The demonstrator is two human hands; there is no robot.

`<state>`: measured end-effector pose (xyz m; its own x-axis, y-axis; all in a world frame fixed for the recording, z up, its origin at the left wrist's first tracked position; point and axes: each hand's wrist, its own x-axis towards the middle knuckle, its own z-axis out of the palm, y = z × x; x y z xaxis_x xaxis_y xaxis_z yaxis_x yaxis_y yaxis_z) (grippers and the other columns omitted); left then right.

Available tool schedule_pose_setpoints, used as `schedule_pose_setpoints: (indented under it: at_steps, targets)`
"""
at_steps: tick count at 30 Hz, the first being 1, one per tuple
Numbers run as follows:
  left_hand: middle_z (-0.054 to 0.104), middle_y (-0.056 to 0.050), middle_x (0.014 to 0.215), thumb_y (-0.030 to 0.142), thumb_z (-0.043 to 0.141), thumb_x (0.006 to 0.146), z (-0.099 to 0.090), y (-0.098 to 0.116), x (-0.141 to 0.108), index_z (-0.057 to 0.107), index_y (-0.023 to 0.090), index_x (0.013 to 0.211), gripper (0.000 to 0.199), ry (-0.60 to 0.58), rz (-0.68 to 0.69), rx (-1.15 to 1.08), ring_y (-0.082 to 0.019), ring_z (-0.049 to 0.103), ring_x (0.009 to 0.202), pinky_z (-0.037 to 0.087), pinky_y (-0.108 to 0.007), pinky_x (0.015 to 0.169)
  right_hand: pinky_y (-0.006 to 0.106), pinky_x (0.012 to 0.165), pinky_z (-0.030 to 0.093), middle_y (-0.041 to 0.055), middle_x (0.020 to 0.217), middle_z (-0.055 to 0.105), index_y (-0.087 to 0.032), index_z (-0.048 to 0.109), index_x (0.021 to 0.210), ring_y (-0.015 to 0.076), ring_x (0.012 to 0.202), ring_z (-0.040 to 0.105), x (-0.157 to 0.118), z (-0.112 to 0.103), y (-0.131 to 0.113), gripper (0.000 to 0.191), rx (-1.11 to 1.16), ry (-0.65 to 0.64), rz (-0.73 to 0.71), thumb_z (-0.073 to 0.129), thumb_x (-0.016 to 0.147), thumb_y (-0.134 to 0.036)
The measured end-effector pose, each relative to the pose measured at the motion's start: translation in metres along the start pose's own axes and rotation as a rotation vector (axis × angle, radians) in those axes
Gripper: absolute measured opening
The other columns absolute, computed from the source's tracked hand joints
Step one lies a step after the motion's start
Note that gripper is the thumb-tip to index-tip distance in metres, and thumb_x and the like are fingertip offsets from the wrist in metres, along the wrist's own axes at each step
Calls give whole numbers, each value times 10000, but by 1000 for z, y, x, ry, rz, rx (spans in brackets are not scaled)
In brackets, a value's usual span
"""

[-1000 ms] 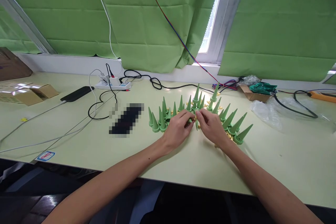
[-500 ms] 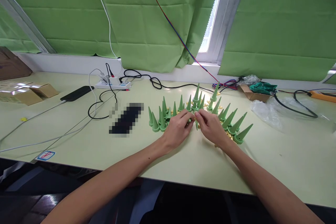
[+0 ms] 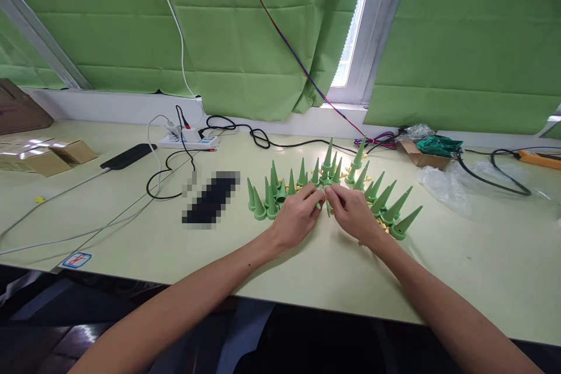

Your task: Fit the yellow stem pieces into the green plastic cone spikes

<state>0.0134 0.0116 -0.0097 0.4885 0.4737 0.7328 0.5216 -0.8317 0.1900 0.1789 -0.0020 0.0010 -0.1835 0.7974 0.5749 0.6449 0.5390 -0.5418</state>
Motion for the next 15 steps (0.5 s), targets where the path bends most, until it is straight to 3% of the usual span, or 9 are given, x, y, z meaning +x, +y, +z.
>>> schedule_pose_setpoints:
  at_steps: [15]
  targets:
    - [534,-2,802,79,475,902,-4,1,2,556,174,890,126,-46,-26,-22,-110,497,676,396,-229,584,265,503,234,-48,514,322,-215,270,634,106,486,275,0,2,2,377,-23,-22,9,372,982,-315]
